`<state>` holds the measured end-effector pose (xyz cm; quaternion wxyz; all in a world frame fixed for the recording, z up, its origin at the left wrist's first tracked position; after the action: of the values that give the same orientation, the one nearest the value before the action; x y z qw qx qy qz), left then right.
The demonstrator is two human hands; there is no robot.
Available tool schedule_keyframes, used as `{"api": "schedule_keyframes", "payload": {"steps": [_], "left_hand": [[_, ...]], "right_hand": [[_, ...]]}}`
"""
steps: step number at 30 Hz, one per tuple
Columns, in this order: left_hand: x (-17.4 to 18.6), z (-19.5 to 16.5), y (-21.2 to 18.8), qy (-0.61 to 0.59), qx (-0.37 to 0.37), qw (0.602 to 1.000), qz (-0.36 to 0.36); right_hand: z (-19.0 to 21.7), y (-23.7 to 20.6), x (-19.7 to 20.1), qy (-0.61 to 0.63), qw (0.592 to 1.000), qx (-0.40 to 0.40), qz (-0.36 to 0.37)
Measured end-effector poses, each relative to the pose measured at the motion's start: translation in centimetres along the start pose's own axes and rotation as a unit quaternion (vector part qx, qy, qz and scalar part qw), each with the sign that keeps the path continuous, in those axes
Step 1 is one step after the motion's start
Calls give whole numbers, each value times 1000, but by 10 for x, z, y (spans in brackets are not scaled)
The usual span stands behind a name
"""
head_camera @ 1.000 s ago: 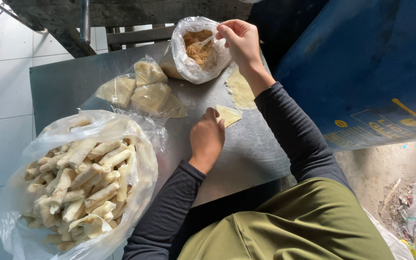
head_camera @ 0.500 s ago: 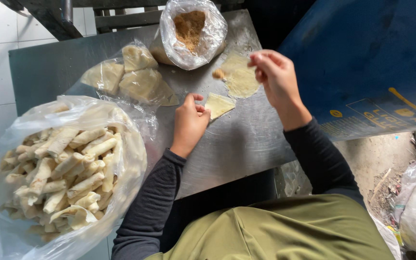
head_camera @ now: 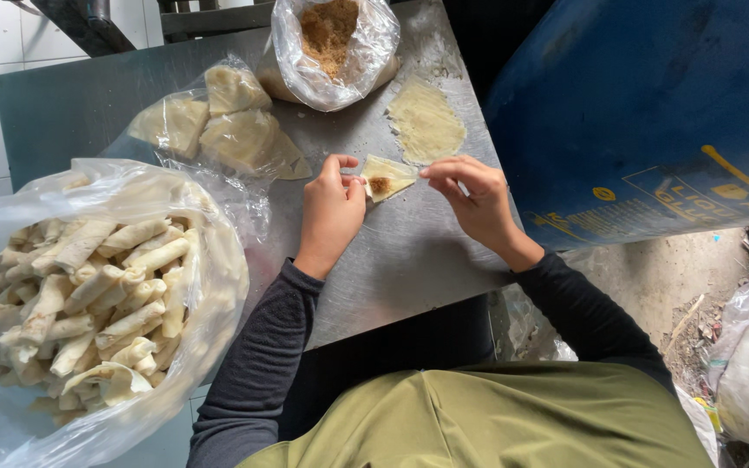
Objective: The person pinches a portion of brown filling from a plastic-lined container, places it onto a flat dough wrapper on the stainless steel table, and folds and rolls the wrapper around the filling by hand. The finished filled roll is placed into a large plastic bag holding a pile of similar rolls.
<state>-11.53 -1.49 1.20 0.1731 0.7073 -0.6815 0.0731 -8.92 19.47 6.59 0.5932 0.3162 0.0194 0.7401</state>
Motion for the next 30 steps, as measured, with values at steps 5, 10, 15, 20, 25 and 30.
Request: {"api": "schedule_keyframes", "payload": {"steps": [5,10,15,20,25,30], "left_hand": [[-2,-3,-1,-12,8,1000,8],[-1,-12,-5,-9,-3,1000,4],[-6,-19,-8,-10,-29,1000,-1],[-8,-25,-10,31,-81,996,-6],[-10,-28,-12,74,-104,992,-15],[-16,-22,-12,57,-67,996,8]], "right_hand": [[40,-8,-3,-165,975,143,44],[37,-13,19,-160,980,120,-20],[-14,24,49,183,966,-57,-173],[0,127,3,194,969,19,-150],[28,123,-28,-82,992,54,-83],[7,51,-3,-187,978,-50,-77]]}}
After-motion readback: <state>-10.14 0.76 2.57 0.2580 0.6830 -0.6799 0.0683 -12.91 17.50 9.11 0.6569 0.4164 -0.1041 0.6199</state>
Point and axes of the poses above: each hand's wrist, its own y-axis towards the middle knuckle, its own x-axis out of the back of the hand, z = x × y, the point moved 10 cm from there along y, towards the middle knuckle, and after that the axes turned 1 degree about -x, right-handed, at the moved point
